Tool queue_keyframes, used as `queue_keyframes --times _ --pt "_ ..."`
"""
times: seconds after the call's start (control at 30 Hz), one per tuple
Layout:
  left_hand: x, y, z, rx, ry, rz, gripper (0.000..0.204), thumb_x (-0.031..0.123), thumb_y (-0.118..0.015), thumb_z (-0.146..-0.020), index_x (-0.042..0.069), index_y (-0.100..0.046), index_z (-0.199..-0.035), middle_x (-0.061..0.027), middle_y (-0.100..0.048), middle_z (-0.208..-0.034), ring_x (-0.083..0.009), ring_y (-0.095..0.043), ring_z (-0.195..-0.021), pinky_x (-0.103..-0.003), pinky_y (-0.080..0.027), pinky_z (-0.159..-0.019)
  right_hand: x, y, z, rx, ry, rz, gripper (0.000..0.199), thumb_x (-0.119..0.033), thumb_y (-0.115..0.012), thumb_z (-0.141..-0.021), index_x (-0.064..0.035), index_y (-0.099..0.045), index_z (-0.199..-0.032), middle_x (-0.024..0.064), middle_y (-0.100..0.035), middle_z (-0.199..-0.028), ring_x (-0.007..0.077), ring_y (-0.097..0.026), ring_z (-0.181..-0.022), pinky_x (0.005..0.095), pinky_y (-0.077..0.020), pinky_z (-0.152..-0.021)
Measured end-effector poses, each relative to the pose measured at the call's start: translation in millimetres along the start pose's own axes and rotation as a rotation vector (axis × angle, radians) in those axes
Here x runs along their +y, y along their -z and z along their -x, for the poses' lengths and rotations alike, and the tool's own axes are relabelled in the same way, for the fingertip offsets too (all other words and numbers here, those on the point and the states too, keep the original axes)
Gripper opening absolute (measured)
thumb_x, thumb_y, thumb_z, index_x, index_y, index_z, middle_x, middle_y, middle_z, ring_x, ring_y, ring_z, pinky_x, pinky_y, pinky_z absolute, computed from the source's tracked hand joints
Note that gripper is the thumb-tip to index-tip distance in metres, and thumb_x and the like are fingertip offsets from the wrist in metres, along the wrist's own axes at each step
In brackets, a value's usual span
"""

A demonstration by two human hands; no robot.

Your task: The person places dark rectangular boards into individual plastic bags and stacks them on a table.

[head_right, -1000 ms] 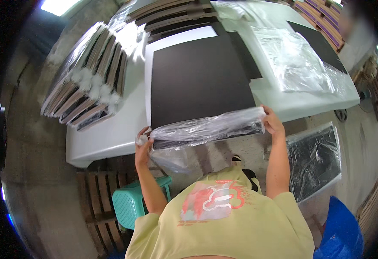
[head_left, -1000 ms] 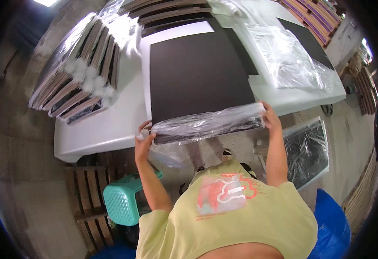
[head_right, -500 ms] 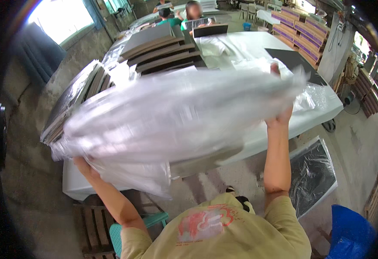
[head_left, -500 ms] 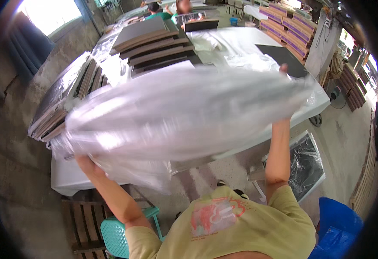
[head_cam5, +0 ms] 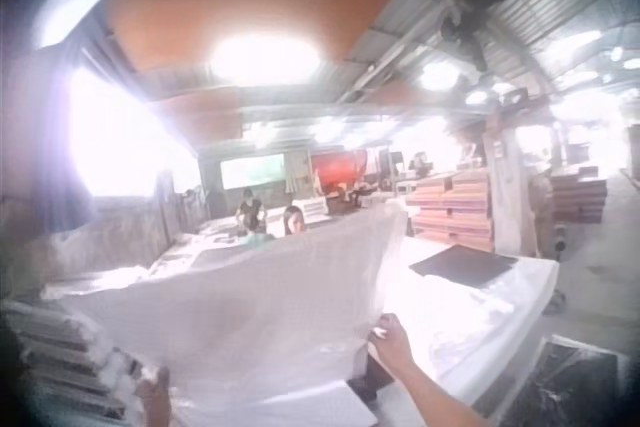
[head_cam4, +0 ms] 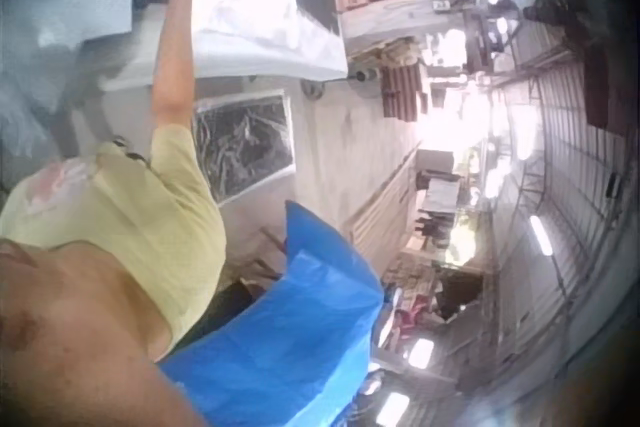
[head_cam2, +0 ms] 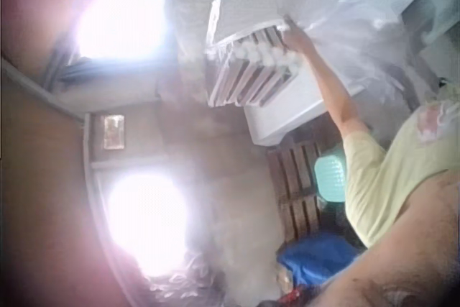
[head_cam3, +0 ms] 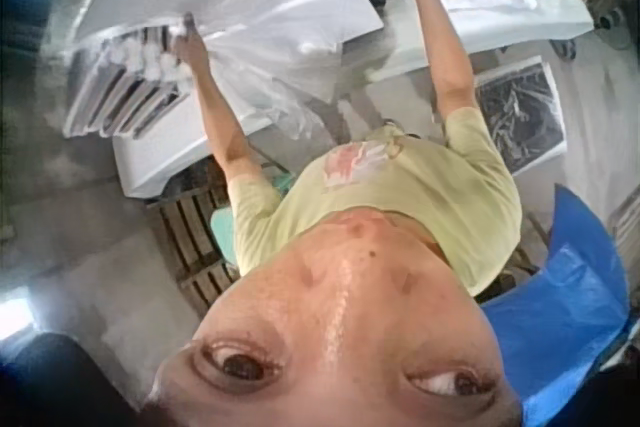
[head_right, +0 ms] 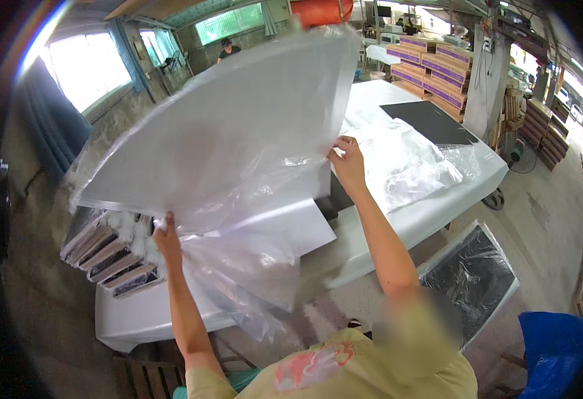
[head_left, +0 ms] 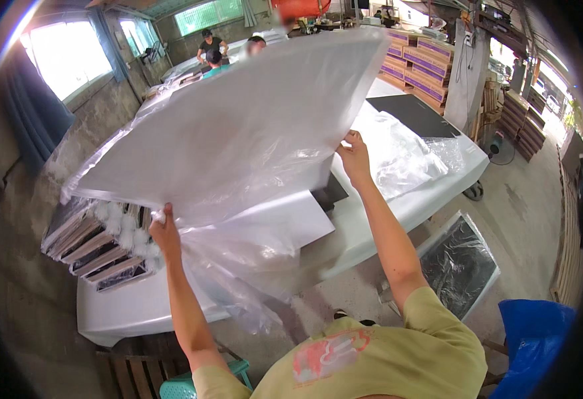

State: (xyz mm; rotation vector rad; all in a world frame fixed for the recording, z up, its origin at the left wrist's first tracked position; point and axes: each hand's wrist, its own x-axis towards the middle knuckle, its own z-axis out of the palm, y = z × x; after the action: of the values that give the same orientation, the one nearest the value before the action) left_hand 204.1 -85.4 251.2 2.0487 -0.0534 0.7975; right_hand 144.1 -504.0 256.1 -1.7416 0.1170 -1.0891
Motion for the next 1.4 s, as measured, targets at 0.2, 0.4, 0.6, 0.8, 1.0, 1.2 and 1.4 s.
queue_keyframes --times 0.2,0.4,0.6,0.8,1.0,1.2,1.4 --pt "60.6 50.3 10.8 0.041 -0.180 0.072 0.034 0.030 -0.054 -0.084 -0.003 -0.058 -0.074 -0.0002 -0.052 -0.061 -0.0070 -0.045 -0.060 -0.024 -0.036 -0.052 -85.1 27.4 2.5 -0.065 -0.046 -0.360 0.020 -0.010 -0.059 -0.077 -0.0048 -0.054 -0.095 -0.0027 -0.045 -0.064 0.0059 -0.039 -0.059 0.0206 -0.0328 -0.052" --pt "-10.1 35.1 98.1 -0.304 0.225 0.210 0.023 0.020 -0.061 -0.079 -0.001 -0.055 -0.087 -0.0009 -0.057 -0.077 -0.0097 -0.050 -0.071 -0.025 -0.041 -0.064 -11.6 42.6 77.0 -0.306 -0.228 0.193 0.020 -0.012 -0.059 -0.074 -0.0064 -0.058 -0.093 -0.0012 -0.046 -0.061 0.0080 -0.034 -0.052 0.0238 -0.0318 -0.048" --pt "-52.3 29.0 188.6 -0.354 0.247 0.167 0.053 0.012 -0.069 -0.068 -0.001 -0.043 -0.113 -0.0138 -0.049 -0.102 -0.0225 -0.048 -0.095 -0.030 -0.039 -0.082 63.5 55.6 166.6 -0.661 -0.114 0.097 0.038 -0.024 -0.069 -0.067 -0.0037 -0.057 -0.097 0.0059 -0.056 -0.085 0.0164 -0.050 -0.073 0.0301 -0.0404 -0.065" --pt "-70.6 24.1 208.7 -0.372 0.171 -0.149 0.055 0.012 -0.071 -0.058 -0.001 -0.046 -0.106 -0.0192 -0.057 -0.084 -0.0350 -0.055 -0.082 -0.039 -0.043 -0.070 80.5 58.5 178.6 -0.490 -0.211 0.496 0.027 -0.020 -0.065 -0.068 -0.0065 -0.051 -0.086 0.0127 -0.058 -0.072 0.0300 -0.056 -0.069 0.0382 -0.0424 -0.059" --pt "-72.8 35.2 225.0 -0.203 0.145 -0.522 0.038 0.003 -0.059 -0.062 0.006 -0.049 -0.099 -0.0177 -0.057 -0.064 -0.0397 -0.055 -0.065 -0.045 -0.041 -0.057 57.3 71.1 190.2 -0.295 -0.091 0.735 0.012 -0.013 -0.054 -0.077 -0.0099 -0.048 -0.087 0.0130 -0.056 -0.062 0.0358 -0.054 -0.059 0.0445 -0.0400 -0.053" --pt "-28.2 91.9 299.0 -0.225 0.152 -0.438 0.028 0.004 -0.056 -0.066 0.008 -0.051 -0.094 -0.0188 -0.059 -0.076 -0.0380 -0.055 -0.065 -0.042 -0.043 -0.055 -0.7 135.7 249.3 -0.388 -0.058 0.862 0.015 -0.013 -0.051 -0.079 -0.0090 -0.050 -0.094 0.0148 -0.057 -0.063 0.0362 -0.054 -0.057 0.0458 -0.0399 -0.052" --pt "-43.5 135.1 385.7 -0.617 0.478 -0.554 0.044 0.008 -0.057 -0.069 0.008 -0.044 -0.111 -0.0153 -0.061 -0.080 -0.0311 -0.059 -0.069 -0.041 -0.045 -0.060 -31.8 169.7 316.6 -0.378 -0.397 0.934 0.012 -0.014 -0.046 -0.081 -0.0072 -0.052 -0.090 0.0198 -0.055 -0.064 0.0401 -0.053 -0.061 0.0474 -0.0388 -0.053"
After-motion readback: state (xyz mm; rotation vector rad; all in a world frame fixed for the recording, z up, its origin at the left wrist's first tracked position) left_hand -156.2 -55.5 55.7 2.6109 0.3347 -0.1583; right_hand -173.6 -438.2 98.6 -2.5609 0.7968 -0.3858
